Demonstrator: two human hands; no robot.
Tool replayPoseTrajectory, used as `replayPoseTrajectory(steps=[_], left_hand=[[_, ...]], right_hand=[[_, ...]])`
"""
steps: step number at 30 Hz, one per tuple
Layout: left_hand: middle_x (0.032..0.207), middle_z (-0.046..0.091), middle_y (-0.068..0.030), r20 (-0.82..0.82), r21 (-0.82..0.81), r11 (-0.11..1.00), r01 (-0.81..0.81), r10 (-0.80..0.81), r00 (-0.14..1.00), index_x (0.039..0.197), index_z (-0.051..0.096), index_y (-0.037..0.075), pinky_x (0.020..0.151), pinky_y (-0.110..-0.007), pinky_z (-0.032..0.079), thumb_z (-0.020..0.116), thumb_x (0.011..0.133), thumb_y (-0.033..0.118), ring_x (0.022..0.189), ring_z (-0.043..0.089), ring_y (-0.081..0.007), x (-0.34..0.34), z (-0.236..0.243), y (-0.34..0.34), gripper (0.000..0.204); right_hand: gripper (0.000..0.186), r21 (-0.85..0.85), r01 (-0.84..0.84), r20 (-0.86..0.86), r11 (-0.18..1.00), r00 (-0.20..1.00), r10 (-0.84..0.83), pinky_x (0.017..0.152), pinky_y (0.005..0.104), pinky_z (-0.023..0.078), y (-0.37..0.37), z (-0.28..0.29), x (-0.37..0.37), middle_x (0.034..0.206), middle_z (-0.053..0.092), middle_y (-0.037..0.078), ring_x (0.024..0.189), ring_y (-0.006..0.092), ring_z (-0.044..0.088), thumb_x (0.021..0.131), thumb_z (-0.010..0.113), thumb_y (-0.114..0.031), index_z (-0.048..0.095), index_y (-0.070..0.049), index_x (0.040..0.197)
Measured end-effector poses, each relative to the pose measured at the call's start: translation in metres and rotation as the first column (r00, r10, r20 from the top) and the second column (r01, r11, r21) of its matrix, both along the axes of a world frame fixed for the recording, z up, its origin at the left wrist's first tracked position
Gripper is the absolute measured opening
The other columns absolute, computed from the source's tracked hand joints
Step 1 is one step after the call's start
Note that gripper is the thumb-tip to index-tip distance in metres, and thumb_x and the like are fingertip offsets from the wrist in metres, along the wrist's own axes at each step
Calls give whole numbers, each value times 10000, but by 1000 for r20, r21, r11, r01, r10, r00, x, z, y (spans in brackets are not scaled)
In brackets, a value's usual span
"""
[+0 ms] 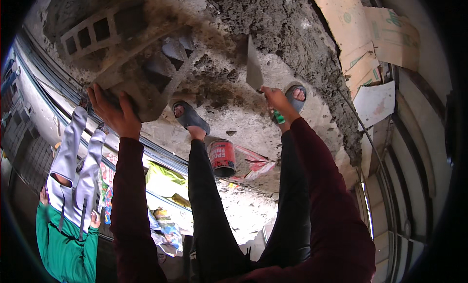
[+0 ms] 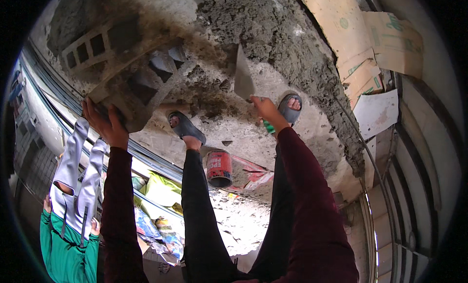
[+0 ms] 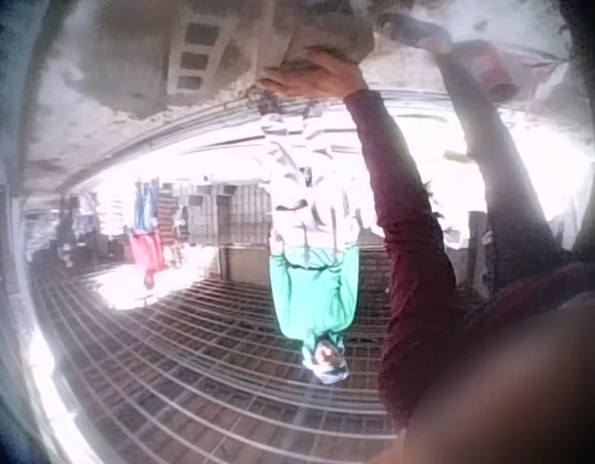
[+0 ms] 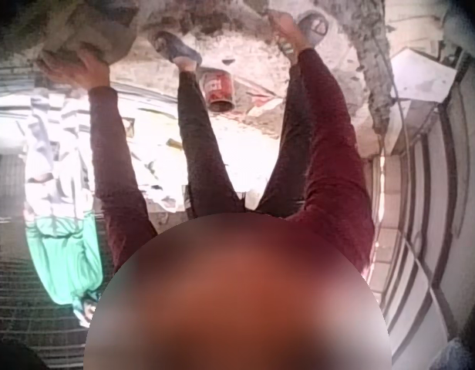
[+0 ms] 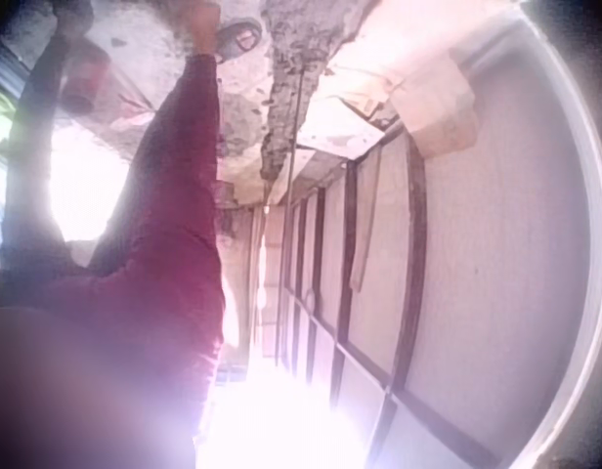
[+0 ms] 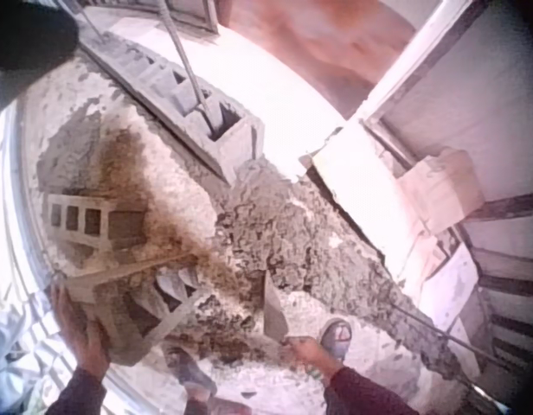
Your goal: The person scoops mortar from a pile on the floor using a trowel and applies it to a concrete block. They then place the block onto a partially built wall, tapping it into position with a hammer and adjusting it by hand. The person repeats this process, laying multiple blocks to extend the wall structure.
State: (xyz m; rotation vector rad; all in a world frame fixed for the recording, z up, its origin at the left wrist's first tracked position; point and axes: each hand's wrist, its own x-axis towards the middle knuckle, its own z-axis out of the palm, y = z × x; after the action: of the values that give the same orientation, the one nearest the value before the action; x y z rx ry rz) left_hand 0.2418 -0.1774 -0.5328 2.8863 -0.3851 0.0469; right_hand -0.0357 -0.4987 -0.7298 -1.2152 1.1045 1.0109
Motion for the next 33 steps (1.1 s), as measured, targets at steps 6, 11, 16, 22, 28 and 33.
replayPoseTrajectory(steps=[6,11,16,22,28,33], left_hand=[[1496,243,-230,-9,-13,1000,8,-8,1000,1441,303,8,1126,-475,200,536,922,302,1389,231,-384,0,-2,3,640],[1495,241,-235,-15,-22,1000,5,-6,1000,1443,298,4,1127,-469,199,537,919,317,1384,240,-377,0,-6,11,655],[1491,251,-229,-39,-49,999,-4,2,999,1439,297,-5,1131,-457,198,535,926,327,1385,245,-359,-1,-5,4,656],[1499,230,-233,-36,-69,998,0,-2,999,1442,298,0,1130,-472,191,507,939,376,1390,230,-372,1,-6,7,662],[1504,221,-242,-33,-47,999,-14,13,999,1443,297,-5,1131,-481,184,503,938,398,1392,224,-381,0,-5,5,678],[1504,232,-233,-24,-2,1000,-19,19,1000,1444,298,-2,1136,-474,177,515,926,380,1396,222,-374,-1,-5,14,679]], right_hand=[[550,-273,-689,190,672,646,740,758,488,480,-9,-14,-38,815,645,274,755,426,631,867,563,-488,637,57,848],[550,-484,-547,45,683,764,644,749,508,478,-45,-48,-35,858,642,291,843,441,626,885,558,-488,639,55,923],[612,-528,-459,159,714,773,614,778,475,476,-93,-59,40,906,637,288,883,423,616,879,557,-525,628,76,966],[584,-307,-419,225,855,840,493,666,433,477,-148,-30,38,739,616,195,705,329,615,871,544,-539,643,32,938],[415,1,-174,15,985,985,174,434,291,392,-224,-2,31,585,474,4,474,128,474,882,532,-478,657,-91,795],[443,-130,-398,197,908,887,417,551,359,462,-168,15,29,618,567,93,556,202,559,884,561,-458,661,-31,826]])
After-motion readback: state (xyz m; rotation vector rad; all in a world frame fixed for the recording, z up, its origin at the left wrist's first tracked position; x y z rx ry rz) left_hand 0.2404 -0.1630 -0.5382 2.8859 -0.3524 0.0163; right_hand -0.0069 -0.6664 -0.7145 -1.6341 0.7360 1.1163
